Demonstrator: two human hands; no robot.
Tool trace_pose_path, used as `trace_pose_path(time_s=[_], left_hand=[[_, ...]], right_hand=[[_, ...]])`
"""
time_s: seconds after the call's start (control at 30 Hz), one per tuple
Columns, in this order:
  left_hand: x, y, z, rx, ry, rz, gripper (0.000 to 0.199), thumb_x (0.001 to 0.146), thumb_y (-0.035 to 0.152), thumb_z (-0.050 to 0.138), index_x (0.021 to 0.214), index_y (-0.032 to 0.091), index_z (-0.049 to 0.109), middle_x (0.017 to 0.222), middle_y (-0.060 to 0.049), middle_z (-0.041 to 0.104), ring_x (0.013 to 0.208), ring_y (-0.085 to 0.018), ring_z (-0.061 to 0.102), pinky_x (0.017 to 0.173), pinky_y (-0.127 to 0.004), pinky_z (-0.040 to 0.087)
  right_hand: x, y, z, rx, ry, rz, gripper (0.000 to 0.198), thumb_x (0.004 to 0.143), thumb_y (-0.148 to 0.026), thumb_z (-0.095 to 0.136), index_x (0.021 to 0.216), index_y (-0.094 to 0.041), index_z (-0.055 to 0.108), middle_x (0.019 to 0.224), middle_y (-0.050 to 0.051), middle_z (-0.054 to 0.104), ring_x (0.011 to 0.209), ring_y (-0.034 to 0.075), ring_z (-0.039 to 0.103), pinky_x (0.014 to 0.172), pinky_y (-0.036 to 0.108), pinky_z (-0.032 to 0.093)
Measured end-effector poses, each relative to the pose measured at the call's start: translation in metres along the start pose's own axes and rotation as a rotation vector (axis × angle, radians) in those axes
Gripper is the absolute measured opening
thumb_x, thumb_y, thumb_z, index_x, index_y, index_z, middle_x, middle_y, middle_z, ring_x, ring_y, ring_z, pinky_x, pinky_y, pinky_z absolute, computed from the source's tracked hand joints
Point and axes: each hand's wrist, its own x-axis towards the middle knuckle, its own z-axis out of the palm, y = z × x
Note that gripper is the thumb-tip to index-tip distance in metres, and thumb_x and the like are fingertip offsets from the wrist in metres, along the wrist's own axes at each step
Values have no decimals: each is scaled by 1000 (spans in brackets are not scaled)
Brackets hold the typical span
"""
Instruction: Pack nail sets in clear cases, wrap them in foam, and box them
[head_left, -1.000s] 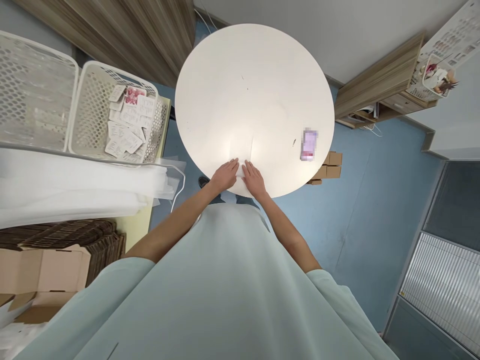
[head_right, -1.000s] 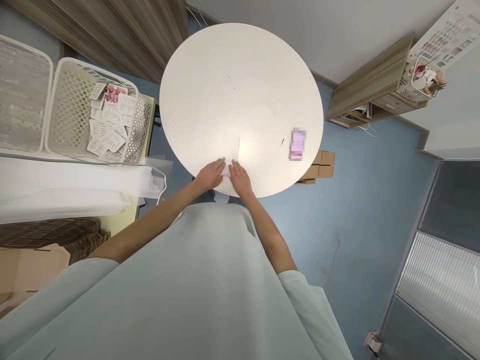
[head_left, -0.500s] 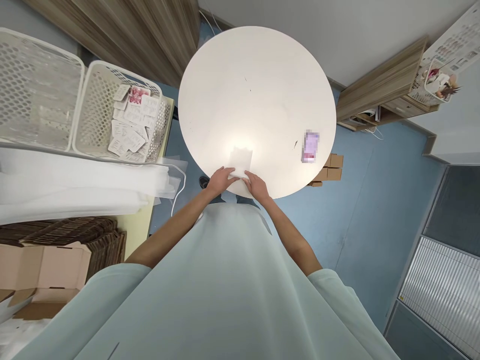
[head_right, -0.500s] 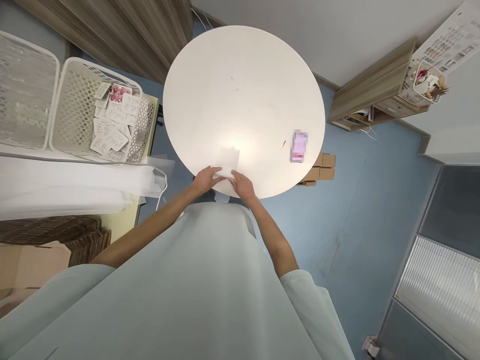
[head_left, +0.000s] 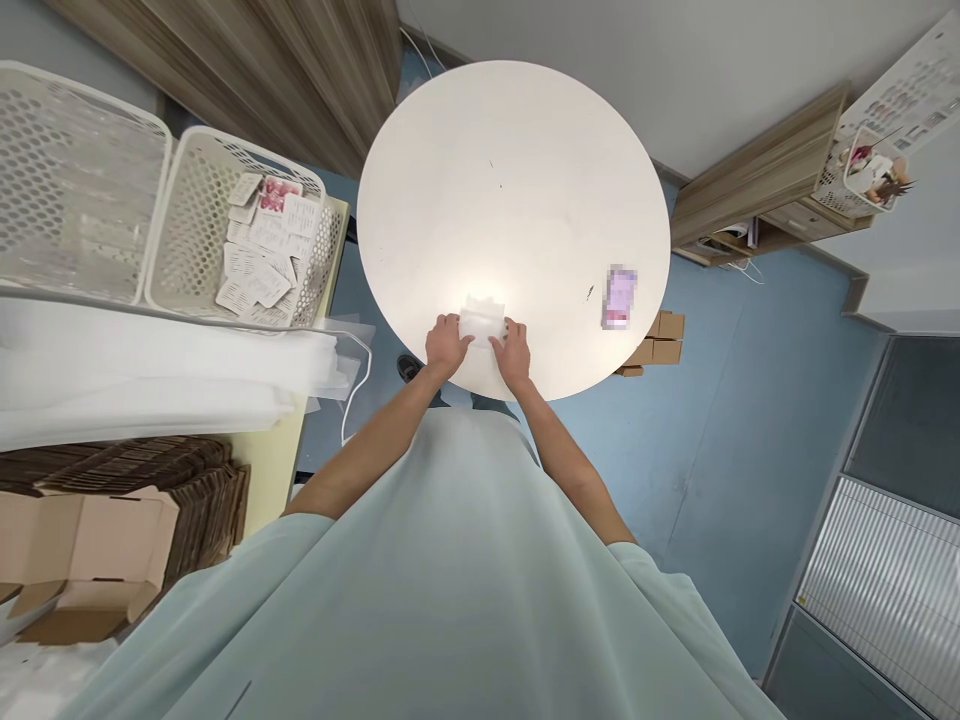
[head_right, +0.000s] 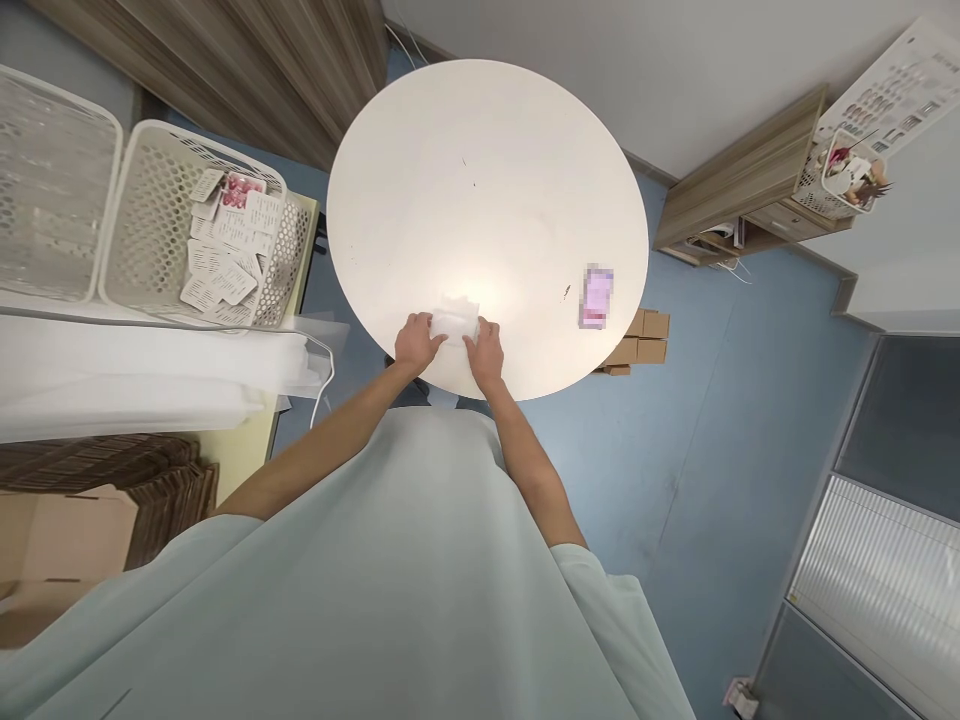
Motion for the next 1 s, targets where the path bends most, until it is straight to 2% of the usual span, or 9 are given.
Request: trace_pose_path(time_s=[0.07,0.17,0.3,0.4,0.53,0.67,0.8,0.87,1.0], left_hand=[[-1,4,0,51,68,115,60,108,35,52,165,14,45,165,-24,51,150,-42,53,118,-55,47],[-2,6,3,68,70,338,62,105,17,44,166,15,47,170,-22,49,159,-37,43,129,-58,36],[-4,2,7,37,26,400,62,100,6,37,159,12,57,172,-20,49,162,-33,43,133,-55,32],[-12,-5,6,-3,5,411,60,101,8,38,157,13,59,174,-17,47,164,-33,40,135,-56,30],[-30,-19,3,-127,47,346,58,104,21,46,161,18,53,173,-15,49,164,-34,39,134,-57,31],[-42,-25,3,-294,163,102,62,106,33,52,165,15,43,168,-20,51,153,-35,52,124,-53,46],[-29,-11,6,-454,16,-77,53,106,41,60,153,17,53,157,-18,62,129,-31,70,110,-45,56],[-19,2,8,-497,-49,-96,50,106,43,62,149,18,57,157,-18,62,126,-30,72,109,-43,56],[-3,27,14,-509,-48,-53,48,107,37,61,150,17,55,159,-18,59,126,-30,72,109,-43,55]], right_hand=[[1,-3,-2,-72,0,-124,50,116,-33,43,164,-20,51,166,19,52,154,28,53,120,46,54],[-1,-5,-5,-123,-72,-283,50,117,-31,37,164,-21,52,175,15,46,167,27,37,132,52,41],[-8,-7,-6,-189,-129,-326,54,113,-34,51,163,-14,51,178,19,39,169,32,32,135,54,35],[-13,-11,-3,-198,-137,-297,52,109,-30,59,157,-11,55,174,23,44,164,35,39,133,54,36],[-17,-16,2,-74,-104,-230,52,108,-40,64,150,-10,62,165,26,54,152,39,52,127,57,42],[-10,-14,-6,124,-95,-116,53,103,-53,72,140,-15,70,147,20,70,140,35,63,122,50,49],[4,-7,-22,310,-163,-3,47,98,-56,75,129,-20,77,137,13,75,127,29,71,113,42,56],[9,-2,-30,384,-190,29,42,97,-55,76,124,-22,80,135,11,76,120,26,74,109,40,58],[18,9,-43,506,-188,46,33,101,-52,72,112,-24,84,126,8,81,115,25,77,107,39,58]])
